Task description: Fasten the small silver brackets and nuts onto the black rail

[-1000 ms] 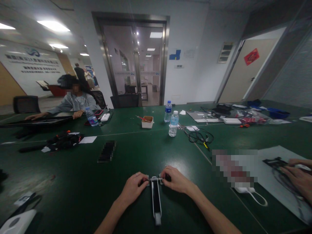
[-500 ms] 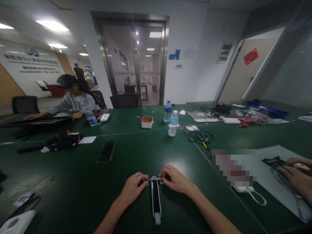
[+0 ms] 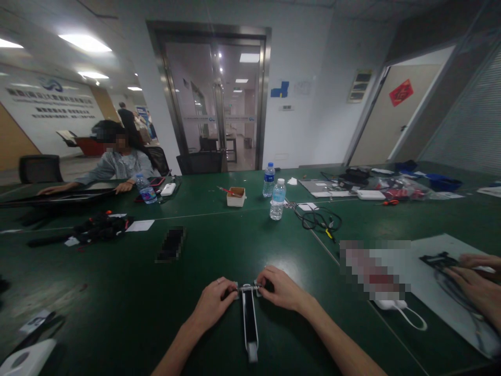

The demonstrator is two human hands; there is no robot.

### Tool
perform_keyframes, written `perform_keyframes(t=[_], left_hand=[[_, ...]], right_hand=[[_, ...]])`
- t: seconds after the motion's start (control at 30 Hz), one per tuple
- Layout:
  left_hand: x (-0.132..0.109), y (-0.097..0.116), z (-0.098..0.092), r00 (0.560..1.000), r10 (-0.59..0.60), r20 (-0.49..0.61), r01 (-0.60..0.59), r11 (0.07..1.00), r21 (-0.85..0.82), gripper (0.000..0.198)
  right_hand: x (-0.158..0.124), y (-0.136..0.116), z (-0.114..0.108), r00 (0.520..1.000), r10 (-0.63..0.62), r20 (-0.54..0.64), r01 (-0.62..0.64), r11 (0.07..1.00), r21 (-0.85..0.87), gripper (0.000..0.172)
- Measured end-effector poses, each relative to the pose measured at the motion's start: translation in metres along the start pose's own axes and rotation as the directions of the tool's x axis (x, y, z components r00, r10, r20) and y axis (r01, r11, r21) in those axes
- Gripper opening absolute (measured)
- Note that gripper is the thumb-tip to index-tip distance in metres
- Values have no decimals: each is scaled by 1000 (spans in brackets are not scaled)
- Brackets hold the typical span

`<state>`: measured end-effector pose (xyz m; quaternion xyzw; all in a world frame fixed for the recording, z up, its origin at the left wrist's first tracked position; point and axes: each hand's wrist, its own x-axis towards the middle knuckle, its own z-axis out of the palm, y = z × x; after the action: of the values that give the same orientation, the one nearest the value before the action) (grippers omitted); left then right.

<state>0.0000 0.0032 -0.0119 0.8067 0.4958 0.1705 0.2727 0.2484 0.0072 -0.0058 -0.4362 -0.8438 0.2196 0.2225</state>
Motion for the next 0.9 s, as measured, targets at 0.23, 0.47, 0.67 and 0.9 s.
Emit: perform_keyframes(t=[0.23, 0.47, 0.67, 0.9], left_hand=[[0, 2, -1, 1000, -2, -4, 2, 1000, 6, 14], [1, 2, 0, 1000, 3, 2, -3, 1000, 6, 14], [0, -1, 1, 1000, 3, 1, -3, 1000, 1, 15], [0, -3, 2, 1000, 2, 7, -2, 1000, 3, 17]], right_hand=[[0, 2, 2, 1000, -9, 8, 9, 1000, -18, 11], [1, 0, 2, 1000, -3, -10, 3, 1000, -8, 12], [0, 2, 2, 1000, -9, -5, 9, 1000, -24, 14], [1, 2, 3, 999, -31, -6, 31, 999, -40, 18]])
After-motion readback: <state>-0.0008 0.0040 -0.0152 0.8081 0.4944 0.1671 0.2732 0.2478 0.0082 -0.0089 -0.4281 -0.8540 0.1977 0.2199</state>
